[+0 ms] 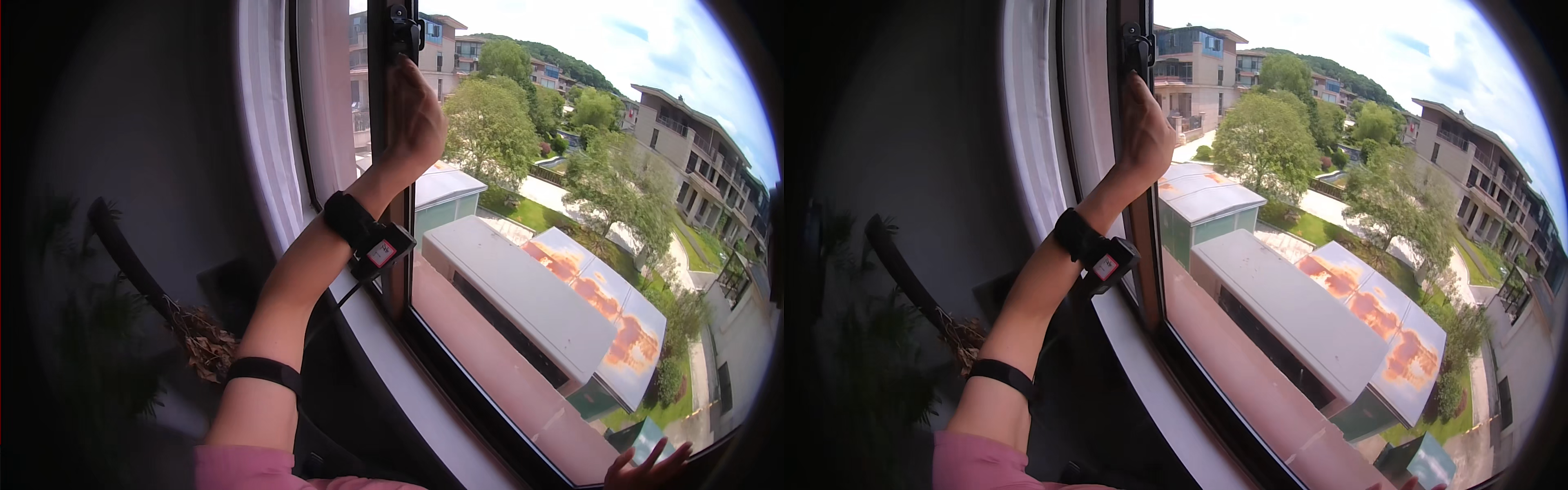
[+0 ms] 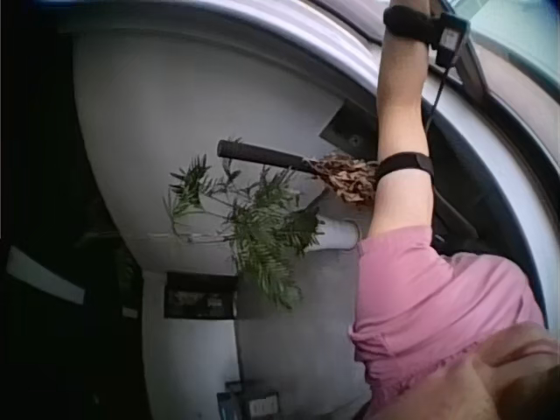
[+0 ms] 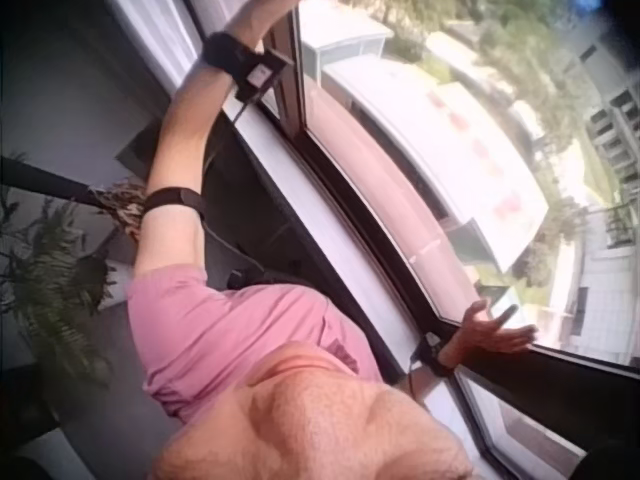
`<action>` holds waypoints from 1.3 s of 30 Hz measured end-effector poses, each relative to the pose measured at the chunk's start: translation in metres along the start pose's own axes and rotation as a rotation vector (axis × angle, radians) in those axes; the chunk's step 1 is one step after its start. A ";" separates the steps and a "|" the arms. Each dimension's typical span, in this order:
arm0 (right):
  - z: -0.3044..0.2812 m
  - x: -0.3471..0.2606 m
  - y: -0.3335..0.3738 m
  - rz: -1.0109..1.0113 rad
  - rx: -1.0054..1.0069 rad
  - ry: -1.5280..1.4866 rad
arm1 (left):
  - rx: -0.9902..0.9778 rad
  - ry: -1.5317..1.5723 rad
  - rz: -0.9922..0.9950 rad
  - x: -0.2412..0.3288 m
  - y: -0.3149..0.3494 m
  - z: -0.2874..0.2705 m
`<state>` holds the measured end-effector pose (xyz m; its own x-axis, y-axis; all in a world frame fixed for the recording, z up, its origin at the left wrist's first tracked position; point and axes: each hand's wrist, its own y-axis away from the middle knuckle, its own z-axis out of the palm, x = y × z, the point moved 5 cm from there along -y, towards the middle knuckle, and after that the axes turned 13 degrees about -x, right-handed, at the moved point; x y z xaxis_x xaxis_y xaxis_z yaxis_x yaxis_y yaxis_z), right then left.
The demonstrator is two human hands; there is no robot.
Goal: Sweep the floor and remove withered leaves from indoor plants.
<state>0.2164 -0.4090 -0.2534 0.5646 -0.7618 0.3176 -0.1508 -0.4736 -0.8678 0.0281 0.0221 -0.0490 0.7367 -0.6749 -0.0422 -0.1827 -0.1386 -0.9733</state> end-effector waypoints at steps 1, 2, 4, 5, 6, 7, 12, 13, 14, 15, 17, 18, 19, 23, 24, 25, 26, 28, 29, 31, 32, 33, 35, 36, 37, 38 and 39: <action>0.001 0.000 0.005 0.053 0.003 -0.069 | 0.021 -0.046 0.033 0.007 0.001 -0.009; 0.000 -0.001 0.006 0.079 -0.033 -0.082 | -0.081 0.100 -0.034 0.007 0.007 -0.014; -0.005 -0.014 0.006 0.154 -0.041 -0.272 | -0.313 0.139 -0.050 0.017 0.031 -0.027; -0.012 -0.024 0.003 0.170 -0.037 -0.403 | -0.539 0.197 -0.054 0.024 0.052 -0.025; -0.024 -0.038 0.001 0.173 0.011 -0.587 | -0.586 0.272 0.075 0.035 0.080 -0.032; -0.031 -0.049 0.004 0.179 0.051 -0.772 | -0.712 0.356 0.133 0.046 0.115 -0.037; -0.017 -0.145 0.057 -0.372 -0.418 -1.250 | -1.859 0.495 0.131 0.015 0.332 -0.095; -0.020 -0.167 0.063 -0.503 -0.475 -1.304 | -2.005 0.510 -0.046 -0.007 0.385 -0.109; -0.021 -0.186 0.074 -0.602 -0.572 -1.343 | -2.080 0.422 -0.159 -0.020 0.421 -0.129; -0.025 -0.203 0.085 -0.705 -0.663 -1.380 | -2.075 0.355 -0.229 -0.036 0.464 -0.152; -0.031 -0.231 0.112 -0.799 -0.834 -1.417 | -1.996 0.259 -0.426 -0.061 0.549 -0.207; -0.037 -0.246 0.127 -0.884 -0.968 -1.408 | -1.969 0.288 -0.595 -0.072 0.597 -0.238; -0.041 -0.263 0.141 -0.972 -1.103 -1.392 | -1.949 0.323 -0.690 -0.079 0.646 -0.273; -0.056 -0.337 0.175 -1.114 -1.123 -1.466 | -2.046 0.580 -1.515 -0.089 0.746 -0.383; -0.063 -0.365 0.180 -1.136 -1.158 -1.514 | -1.924 0.569 -1.617 -0.095 0.774 -0.417; -0.066 -0.393 0.188 -1.147 -1.277 -1.528 | -1.906 0.565 -1.664 -0.096 0.802 -0.451; -0.060 -0.422 0.203 -1.170 -1.270 -1.484 | -1.623 0.581 -1.863 -0.101 0.824 -0.478; -0.036 -0.473 0.236 -1.317 -1.111 -1.248 | -1.090 0.582 -2.186 -0.111 0.839 -0.515; -0.016 -0.493 0.254 -1.348 -0.995 -1.102 | -1.069 0.590 -2.201 -0.114 0.839 -0.527; 0.023 -0.518 0.277 -1.389 -0.920 -0.854 | -0.776 0.453 -2.353 -0.122 0.841 -0.557; 0.027 -0.525 0.271 -1.414 -0.910 -0.854 | -0.586 0.442 -2.413 -0.120 0.846 -0.574; 0.037 -0.530 0.271 -1.447 -1.034 -0.704 | -0.477 0.373 -2.415 -0.114 0.853 -0.592; 0.032 -0.541 0.264 -1.454 -1.101 -0.670 | -0.301 0.286 -2.446 -0.095 0.868 -0.624; 0.018 -0.547 0.241 -1.430 -1.044 -0.776 | -0.174 0.211 -2.554 -0.080 0.874 -0.629; -0.017 -0.552 0.201 -1.343 -0.954 -0.955 | -0.031 0.284 -2.603 -0.059 0.887 -0.646; -0.049 -0.552 0.152 -1.250 -0.854 -1.103 | -0.014 0.287 -2.633 -0.040 0.889 -0.649; -0.055 -0.544 0.104 -1.066 -0.760 -1.112 | 0.016 0.290 -2.686 -0.024 0.890 -0.646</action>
<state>-0.1513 -0.0681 -0.4957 0.8624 0.4978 -0.0924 0.5000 -0.8660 0.0009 -0.5723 -0.5532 -0.7687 -0.6266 0.6280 0.4615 0.3431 -0.3095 0.8869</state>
